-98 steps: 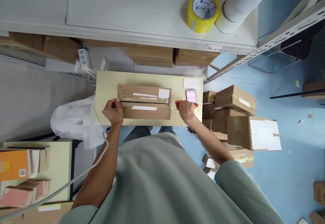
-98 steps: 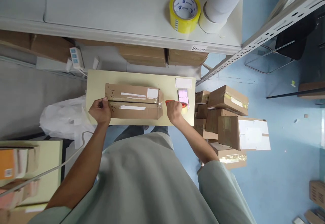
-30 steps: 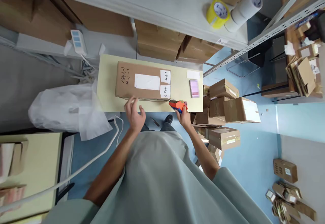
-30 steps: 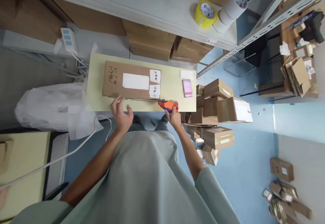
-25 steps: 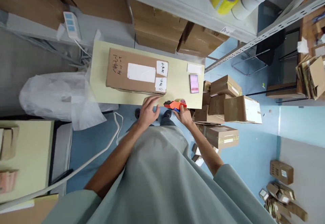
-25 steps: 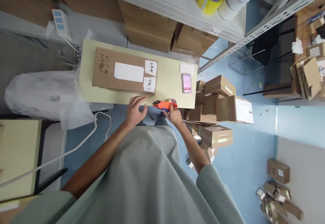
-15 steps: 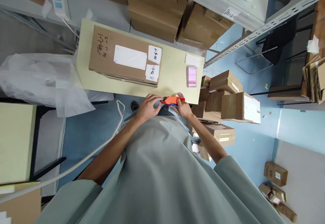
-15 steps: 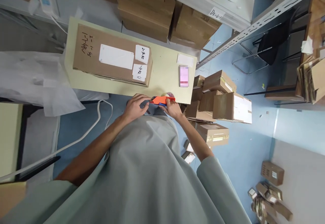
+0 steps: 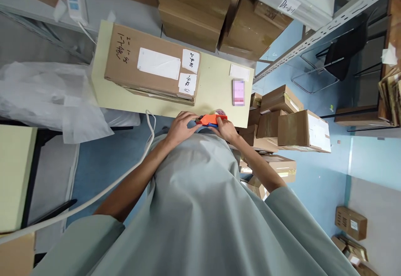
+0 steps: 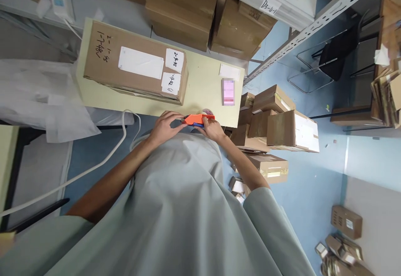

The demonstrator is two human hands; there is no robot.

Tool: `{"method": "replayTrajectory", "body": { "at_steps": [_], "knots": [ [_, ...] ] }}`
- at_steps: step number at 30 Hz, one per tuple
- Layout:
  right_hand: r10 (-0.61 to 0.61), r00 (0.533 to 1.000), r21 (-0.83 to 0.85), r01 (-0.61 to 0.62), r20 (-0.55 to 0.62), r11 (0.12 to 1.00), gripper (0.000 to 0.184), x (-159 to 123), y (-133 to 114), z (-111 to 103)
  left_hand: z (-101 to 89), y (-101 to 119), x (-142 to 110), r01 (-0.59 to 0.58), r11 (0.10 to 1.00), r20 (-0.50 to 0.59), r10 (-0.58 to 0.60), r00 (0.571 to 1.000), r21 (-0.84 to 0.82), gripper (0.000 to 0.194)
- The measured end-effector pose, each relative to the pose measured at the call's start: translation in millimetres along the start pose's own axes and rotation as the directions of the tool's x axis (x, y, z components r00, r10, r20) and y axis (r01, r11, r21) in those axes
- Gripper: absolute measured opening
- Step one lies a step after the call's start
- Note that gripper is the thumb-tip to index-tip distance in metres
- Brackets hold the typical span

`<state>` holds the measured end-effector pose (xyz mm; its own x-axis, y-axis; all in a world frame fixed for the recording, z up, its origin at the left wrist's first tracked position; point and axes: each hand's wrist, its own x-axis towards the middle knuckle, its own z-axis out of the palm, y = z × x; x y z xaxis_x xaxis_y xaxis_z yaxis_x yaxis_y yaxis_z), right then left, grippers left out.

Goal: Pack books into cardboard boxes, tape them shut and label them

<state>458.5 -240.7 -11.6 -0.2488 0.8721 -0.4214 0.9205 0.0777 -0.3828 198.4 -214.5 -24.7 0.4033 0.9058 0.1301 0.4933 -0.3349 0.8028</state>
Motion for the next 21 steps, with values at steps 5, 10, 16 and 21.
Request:
{"method": "replayTrajectory", "body": {
  "at_steps": [5, 10, 16, 21],
  "knots": [
    [0.002, 0.999, 0.017, -0.001, -0.054, 1.000, 0.060, 2.4, 1.6, 15.9, 4.5, -14.1, 0.6, -0.001, 1.000, 0.001, 0.001, 1.000, -0.021, 0.027],
    [-0.107, 0.994, -0.167, 0.100, -0.036, 0.981, 0.063, 10.2, 4.5, 26.0, -0.3, -20.0, -1.7, -0.024, 0.999, 0.024, 0.024, 0.999, -0.032, 0.031],
    [-0.209, 0.977, -0.324, 0.208, 0.032, 0.923, 0.065, 15.9, 3.9, 12.4, -15.5, -20.5, 0.6, 0.007, 0.999, 0.045, -0.005, 0.999, -0.035, 0.036],
    [-0.200, 0.976, -0.403, 0.219, 0.089, 0.889, 0.066, 15.1, -6.5, -10.8, -18.1, -25.9, 16.0, 0.058, 0.997, 0.040, -0.056, 0.998, -0.057, 0.023]
  ]
}}
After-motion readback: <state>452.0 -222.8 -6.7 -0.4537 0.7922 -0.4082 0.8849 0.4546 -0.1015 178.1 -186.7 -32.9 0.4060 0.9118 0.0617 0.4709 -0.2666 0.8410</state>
